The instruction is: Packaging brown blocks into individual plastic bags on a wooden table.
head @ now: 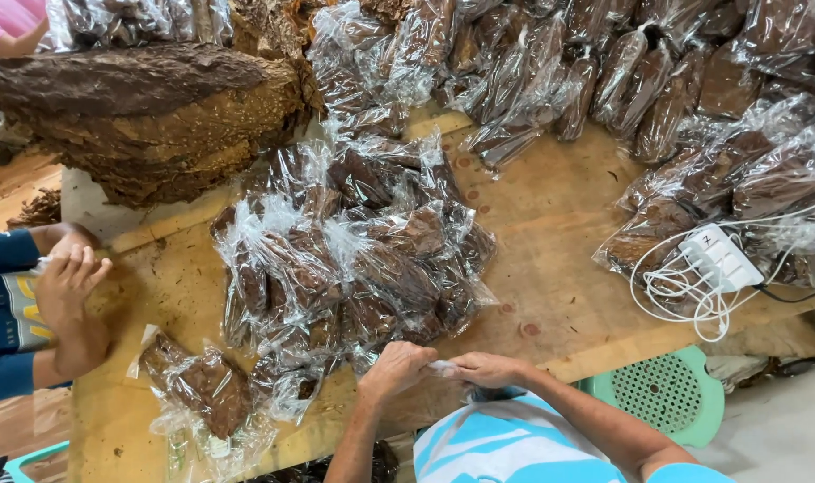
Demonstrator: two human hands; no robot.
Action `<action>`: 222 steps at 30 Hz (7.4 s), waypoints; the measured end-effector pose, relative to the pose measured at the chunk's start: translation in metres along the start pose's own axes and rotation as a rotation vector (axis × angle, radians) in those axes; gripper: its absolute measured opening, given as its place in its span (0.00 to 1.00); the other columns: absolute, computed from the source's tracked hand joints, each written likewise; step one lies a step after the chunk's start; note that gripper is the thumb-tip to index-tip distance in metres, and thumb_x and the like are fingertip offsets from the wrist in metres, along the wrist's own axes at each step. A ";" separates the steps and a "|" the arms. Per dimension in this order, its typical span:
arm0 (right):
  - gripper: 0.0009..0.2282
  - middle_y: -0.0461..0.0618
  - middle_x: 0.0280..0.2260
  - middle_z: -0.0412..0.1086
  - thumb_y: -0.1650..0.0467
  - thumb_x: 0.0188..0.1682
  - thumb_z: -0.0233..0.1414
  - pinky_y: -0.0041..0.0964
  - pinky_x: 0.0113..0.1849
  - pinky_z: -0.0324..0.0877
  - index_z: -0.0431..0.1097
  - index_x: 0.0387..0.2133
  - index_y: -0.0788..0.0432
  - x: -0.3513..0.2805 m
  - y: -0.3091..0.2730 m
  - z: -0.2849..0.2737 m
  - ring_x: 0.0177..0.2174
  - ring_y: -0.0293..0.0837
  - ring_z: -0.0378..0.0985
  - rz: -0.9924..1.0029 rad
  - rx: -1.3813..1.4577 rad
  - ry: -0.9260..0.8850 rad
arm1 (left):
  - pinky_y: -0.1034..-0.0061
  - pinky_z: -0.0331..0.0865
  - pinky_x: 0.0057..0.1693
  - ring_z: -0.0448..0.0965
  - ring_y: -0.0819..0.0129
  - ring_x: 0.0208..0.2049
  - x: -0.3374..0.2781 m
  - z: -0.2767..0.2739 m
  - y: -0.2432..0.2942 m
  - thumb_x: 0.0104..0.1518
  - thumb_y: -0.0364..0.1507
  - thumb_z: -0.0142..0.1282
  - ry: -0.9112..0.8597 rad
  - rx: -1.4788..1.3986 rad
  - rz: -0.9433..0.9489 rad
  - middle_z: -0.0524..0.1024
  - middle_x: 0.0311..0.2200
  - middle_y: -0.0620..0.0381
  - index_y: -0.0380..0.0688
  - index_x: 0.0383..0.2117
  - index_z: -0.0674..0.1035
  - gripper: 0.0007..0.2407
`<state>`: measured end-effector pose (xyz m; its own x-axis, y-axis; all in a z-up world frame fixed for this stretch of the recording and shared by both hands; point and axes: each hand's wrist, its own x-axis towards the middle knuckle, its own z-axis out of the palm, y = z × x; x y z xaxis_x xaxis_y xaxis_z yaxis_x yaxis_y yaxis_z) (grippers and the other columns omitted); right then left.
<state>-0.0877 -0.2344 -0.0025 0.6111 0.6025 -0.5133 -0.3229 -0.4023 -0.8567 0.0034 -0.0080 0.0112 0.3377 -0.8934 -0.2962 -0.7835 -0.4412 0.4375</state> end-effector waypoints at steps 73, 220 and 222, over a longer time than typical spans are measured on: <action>0.05 0.35 0.38 0.75 0.69 0.57 0.55 0.57 0.62 0.44 0.79 0.37 0.44 -0.123 -0.125 -0.063 0.43 0.41 0.73 -1.001 -0.377 0.267 | 0.69 0.67 0.40 0.68 0.69 0.21 0.007 -0.142 0.094 0.69 0.33 0.51 0.371 -0.275 0.604 0.70 0.23 0.59 0.43 0.28 0.75 0.11; 0.25 0.49 0.49 0.71 0.58 0.53 0.60 0.41 0.51 0.72 0.63 0.59 0.53 0.005 0.119 -0.059 0.49 0.41 0.76 -0.299 0.802 1.046 | 0.73 0.75 0.35 0.81 0.66 0.28 0.046 0.077 0.040 0.39 0.23 0.77 0.536 -1.562 -0.464 0.80 0.26 0.51 0.38 0.32 0.86 0.13; 0.27 0.53 0.49 0.69 0.64 0.52 0.66 0.40 0.52 0.70 0.62 0.60 0.58 0.001 0.121 -0.057 0.50 0.45 0.73 -0.289 0.590 1.140 | 0.79 0.74 0.33 0.79 0.73 0.26 0.049 0.072 0.038 0.37 0.25 0.81 0.643 -1.449 -0.547 0.80 0.23 0.55 0.45 0.33 0.86 0.16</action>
<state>-0.0858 -0.3220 -0.1040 0.8800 -0.4176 -0.2261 -0.1656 0.1764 -0.9703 -0.0476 -0.0629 -0.0480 0.8206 -0.3441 -0.4564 0.4618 -0.0715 0.8841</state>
